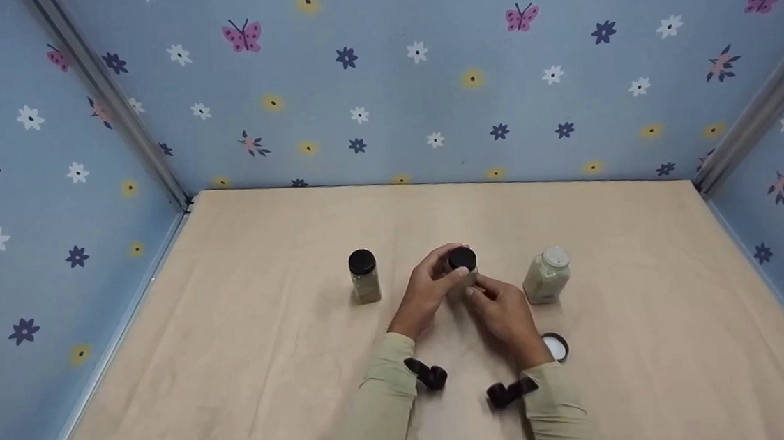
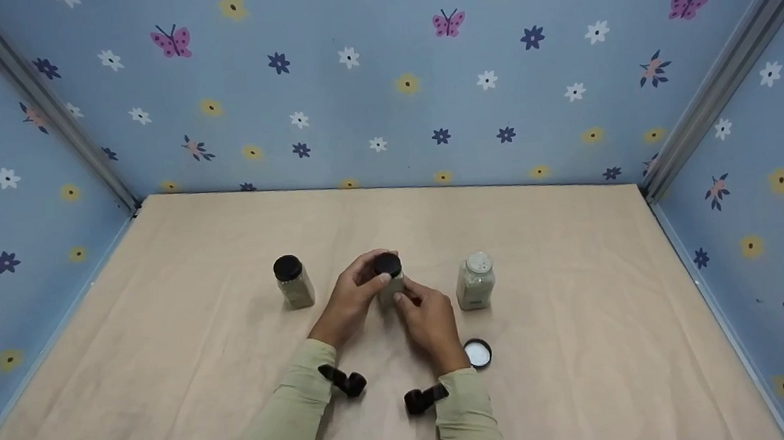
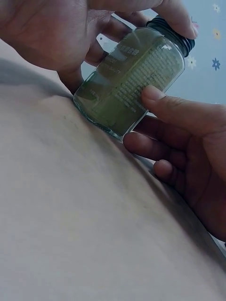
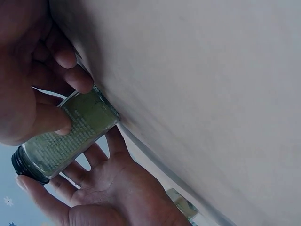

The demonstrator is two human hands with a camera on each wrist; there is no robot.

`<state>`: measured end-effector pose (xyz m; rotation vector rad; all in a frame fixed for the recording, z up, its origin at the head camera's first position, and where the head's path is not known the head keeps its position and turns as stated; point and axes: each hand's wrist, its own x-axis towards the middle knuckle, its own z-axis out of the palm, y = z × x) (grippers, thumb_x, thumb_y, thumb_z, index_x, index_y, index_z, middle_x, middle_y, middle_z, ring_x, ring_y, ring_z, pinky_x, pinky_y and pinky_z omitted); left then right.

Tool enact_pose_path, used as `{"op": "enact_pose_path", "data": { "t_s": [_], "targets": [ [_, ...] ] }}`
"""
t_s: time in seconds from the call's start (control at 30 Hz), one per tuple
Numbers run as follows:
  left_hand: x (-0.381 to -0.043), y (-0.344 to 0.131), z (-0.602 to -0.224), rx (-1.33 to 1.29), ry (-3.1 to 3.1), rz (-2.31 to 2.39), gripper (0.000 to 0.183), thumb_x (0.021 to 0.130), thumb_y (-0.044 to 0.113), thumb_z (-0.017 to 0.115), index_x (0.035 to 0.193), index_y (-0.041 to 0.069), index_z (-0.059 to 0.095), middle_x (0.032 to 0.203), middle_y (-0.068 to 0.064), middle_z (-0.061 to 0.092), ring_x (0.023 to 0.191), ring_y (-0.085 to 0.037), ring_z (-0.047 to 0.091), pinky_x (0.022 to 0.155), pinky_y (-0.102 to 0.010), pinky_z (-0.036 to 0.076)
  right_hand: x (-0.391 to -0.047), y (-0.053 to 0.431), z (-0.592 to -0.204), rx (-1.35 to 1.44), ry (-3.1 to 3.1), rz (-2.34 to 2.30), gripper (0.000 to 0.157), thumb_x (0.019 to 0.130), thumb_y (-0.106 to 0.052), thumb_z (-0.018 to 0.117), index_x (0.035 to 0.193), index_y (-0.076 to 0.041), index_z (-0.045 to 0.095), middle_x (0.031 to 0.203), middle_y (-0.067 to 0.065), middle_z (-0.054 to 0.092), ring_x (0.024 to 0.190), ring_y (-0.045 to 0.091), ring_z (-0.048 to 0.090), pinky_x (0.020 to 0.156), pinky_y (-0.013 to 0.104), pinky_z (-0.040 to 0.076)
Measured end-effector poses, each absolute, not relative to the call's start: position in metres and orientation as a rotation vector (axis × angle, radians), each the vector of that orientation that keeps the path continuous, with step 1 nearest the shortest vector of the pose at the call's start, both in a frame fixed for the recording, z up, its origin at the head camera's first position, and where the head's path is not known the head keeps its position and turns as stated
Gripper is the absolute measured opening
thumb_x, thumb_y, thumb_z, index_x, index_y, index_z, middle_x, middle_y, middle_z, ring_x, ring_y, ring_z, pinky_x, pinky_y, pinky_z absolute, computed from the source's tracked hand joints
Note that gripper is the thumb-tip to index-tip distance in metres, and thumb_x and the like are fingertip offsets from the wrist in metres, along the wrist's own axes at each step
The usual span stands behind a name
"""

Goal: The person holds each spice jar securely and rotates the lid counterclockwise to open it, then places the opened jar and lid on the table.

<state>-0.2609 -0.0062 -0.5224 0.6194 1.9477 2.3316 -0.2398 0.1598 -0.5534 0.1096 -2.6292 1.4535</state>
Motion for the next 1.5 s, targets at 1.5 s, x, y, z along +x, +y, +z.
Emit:
{"op": "enact_pose_path", "data": {
  "t_s": [1.5],
  "targets": [
    [-0.261,-0.022,-0.513,0.703,1.988,2.228,0.038,0.091,0.008,0.058,0.127,-0.003,0.050,0.121,-0.015,0.054,0.112,-0.024,0.051,0.092,-0.035,0.043,-0.239,0.160,-0.553,0.108,-2.660,1.494,0.038,0.091,-0.030,0.060,0.126,-0.016,0.059,0.119,0.001,0.061,0.109,0.014,0.055,0.093,0.037,0.043]
  ]
}}
